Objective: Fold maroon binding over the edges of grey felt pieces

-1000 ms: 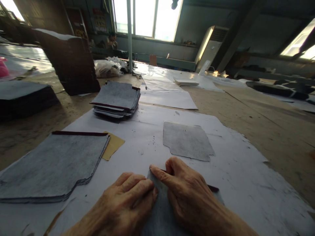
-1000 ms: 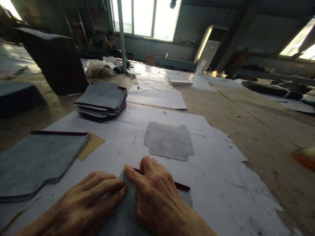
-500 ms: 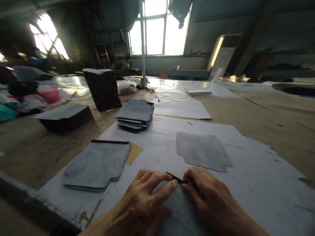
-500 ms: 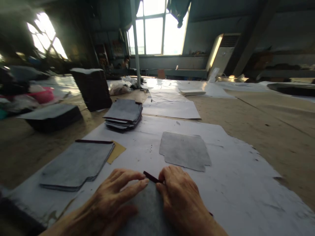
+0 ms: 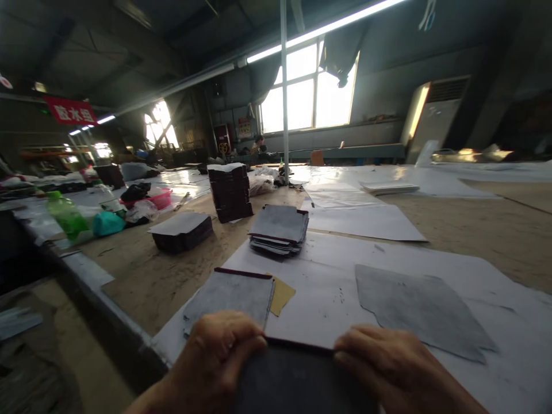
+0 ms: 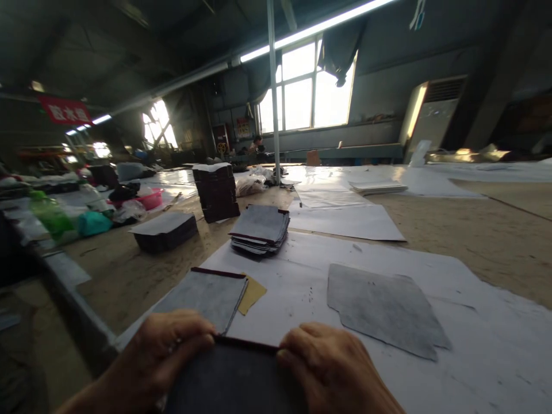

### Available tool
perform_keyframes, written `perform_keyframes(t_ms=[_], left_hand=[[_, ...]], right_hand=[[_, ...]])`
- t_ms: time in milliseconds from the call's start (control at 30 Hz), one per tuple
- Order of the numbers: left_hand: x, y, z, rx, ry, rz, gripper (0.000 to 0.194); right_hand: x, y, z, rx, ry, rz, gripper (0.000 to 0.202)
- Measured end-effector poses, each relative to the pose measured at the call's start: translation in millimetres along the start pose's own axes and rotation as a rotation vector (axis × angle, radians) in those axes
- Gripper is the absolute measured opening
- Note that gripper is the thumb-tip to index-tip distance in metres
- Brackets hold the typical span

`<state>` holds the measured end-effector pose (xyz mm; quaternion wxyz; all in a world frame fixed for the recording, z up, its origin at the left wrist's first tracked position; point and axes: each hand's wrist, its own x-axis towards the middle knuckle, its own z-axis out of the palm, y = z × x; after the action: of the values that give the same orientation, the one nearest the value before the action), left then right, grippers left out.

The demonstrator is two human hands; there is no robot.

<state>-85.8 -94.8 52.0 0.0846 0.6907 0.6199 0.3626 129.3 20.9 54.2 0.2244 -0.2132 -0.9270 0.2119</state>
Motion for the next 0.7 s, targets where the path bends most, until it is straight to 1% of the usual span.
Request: perform_keyframes(t_ms=[100, 133, 200, 267, 333, 400, 467, 600, 700], left_hand=[[2.0, -22.0, -46.2, -0.082, -0.119, -0.352, 0.031], [6.5, -31.1, -59.5, -0.114, -0.156, -0.426, 0.033], [20.1, -52.0, -79.8, -0.134, -0.183, -0.494, 0.036], [36.2, -75.4, -89.3, -0.091, -0.176, -0.495, 0.035], [50.1, -98.9, -87.8, -0.052, -0.163, -0.475, 0.032], [58.5, -119.0, -78.4, -0.018, -0.135, -0.444, 0.027], [60.7, -133.4, -66.0, 0.029, -0.082, -0.402, 0.024], [53.7, -147.5, -46.7, 0.131, 0.035, -0.304, 0.023], [47.4, -153.6, -41.2, 0.175, 0.082, -0.220, 0.027]], right_hand=[[36.4, -17.1, 7.4, 0.181, -0.103, 0.247, 0.027], [50.9, -20.9, 11.6, 0.247, -0.141, 0.321, 0.025], [80.5, -24.0, 22.6, 0.316, -0.177, 0.412, 0.023], [107.0, -22.0, 36.0, 0.267, -0.142, 0.437, 0.023], [126.2, -17.4, 50.0, 0.149, -0.081, 0.439, 0.021], [136.7, -13.1, 62.7, 0.016, -0.024, 0.435, 0.019], [139.5, -10.6, 72.9, -0.095, 0.015, 0.402, 0.017], [135.7, -7.8, 85.9, -0.221, 0.063, 0.286, 0.015], [133.7, -3.1, 92.9, -0.267, 0.086, 0.226, 0.014]])
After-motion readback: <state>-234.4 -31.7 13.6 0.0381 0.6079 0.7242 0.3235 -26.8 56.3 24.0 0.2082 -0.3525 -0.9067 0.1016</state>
